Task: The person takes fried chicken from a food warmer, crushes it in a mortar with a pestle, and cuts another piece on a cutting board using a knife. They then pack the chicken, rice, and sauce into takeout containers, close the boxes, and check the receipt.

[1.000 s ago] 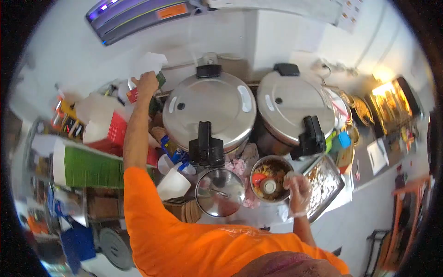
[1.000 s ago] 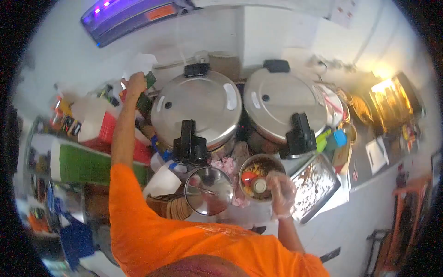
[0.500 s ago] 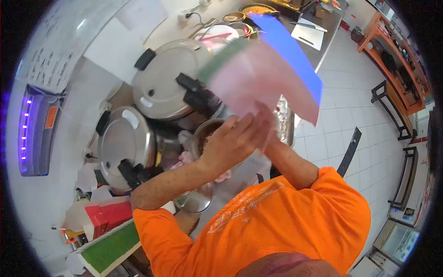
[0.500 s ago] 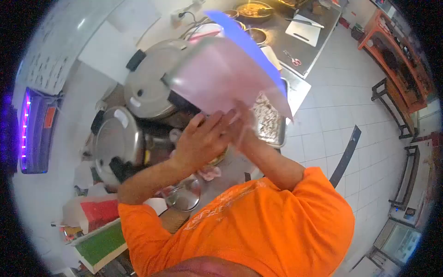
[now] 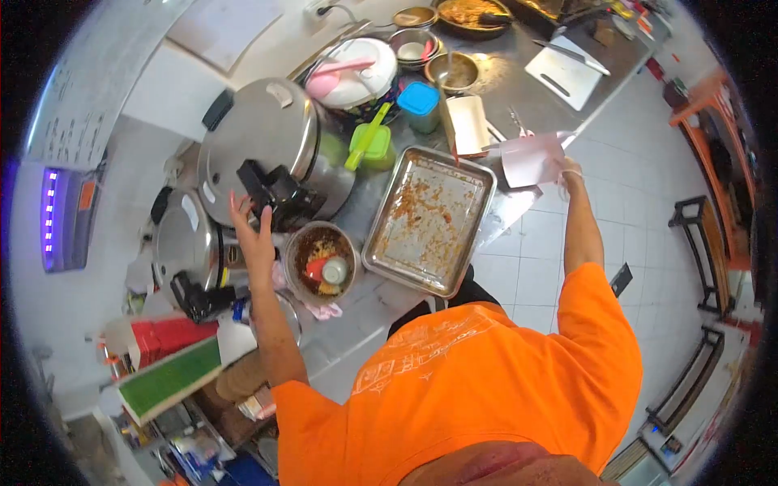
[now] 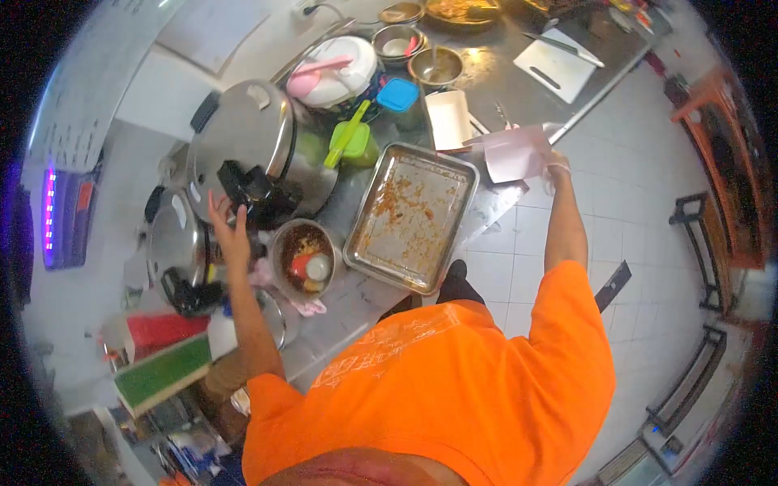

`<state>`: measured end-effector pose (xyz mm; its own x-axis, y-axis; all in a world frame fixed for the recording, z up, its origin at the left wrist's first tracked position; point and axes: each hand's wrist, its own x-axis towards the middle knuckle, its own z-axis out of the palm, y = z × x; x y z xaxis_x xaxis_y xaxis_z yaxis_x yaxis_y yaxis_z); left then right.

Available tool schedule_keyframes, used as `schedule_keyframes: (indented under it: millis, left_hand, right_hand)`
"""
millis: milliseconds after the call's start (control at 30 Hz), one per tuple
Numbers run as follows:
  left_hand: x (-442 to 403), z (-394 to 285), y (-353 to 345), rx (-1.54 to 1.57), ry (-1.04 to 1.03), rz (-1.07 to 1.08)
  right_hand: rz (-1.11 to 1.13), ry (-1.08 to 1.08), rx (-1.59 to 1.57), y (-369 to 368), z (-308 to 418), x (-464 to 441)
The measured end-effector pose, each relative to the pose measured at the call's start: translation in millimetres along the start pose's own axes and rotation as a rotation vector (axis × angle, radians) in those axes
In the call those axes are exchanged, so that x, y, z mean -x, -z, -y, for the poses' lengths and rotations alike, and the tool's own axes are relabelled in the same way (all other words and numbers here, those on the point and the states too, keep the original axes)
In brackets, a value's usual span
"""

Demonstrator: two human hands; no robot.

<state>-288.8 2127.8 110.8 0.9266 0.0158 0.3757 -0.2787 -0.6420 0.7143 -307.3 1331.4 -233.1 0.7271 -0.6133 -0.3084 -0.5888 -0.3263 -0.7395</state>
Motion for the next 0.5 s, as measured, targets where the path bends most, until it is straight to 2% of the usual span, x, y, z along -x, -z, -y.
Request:
schedule_keyframes:
  millis: [67,133,200,267,300,367,433,500]
  left_hand:
    - [-8.1,-1.8,13.0,0.014,0.041,0.11]
    - [-14.2,-12.1,3.9,0.532,0.152,0.095]
    - [-16.0,-11.5,5.4,0.628,0.211,0.076]
    - [-26.0,-5.4,11.5,0.56,0.133,-0.006]
    - [-39.1,-29.4,21.3,0.644,0.191,-0.042]
    - [-93.7,-52.4,59.5,0.552,-0.029,-0.123]
    - [-143.3,-88.4,94.7,0.377,-0.183,-0.107]
    - [-190.6,-113.5,126.2,0.013,-0.235,-0.116]
  right_hand:
    - [-0.147,0.212,0.239,-8.4,48.9,-2.5]
    - [-0.865,0.344,0.279,-43.4,58.6,-21.6]
    - [-1.266,0.375,-0.012,-54.2,110.3,22.5]
    - [-1.331,0.531,-0.286,-66.0,175.5,82.8]
    - [-1.112,0.671,-0.431,-80.0,211.8,106.9]
    - [-0.646,0.865,-0.702,-107.4,279.2,160.9]
    - [-0.179,1.044,-0.257,-108.2,378.5,246.3]
    - [0.356,1.173,-0.213,-135.2,482.6,331.8]
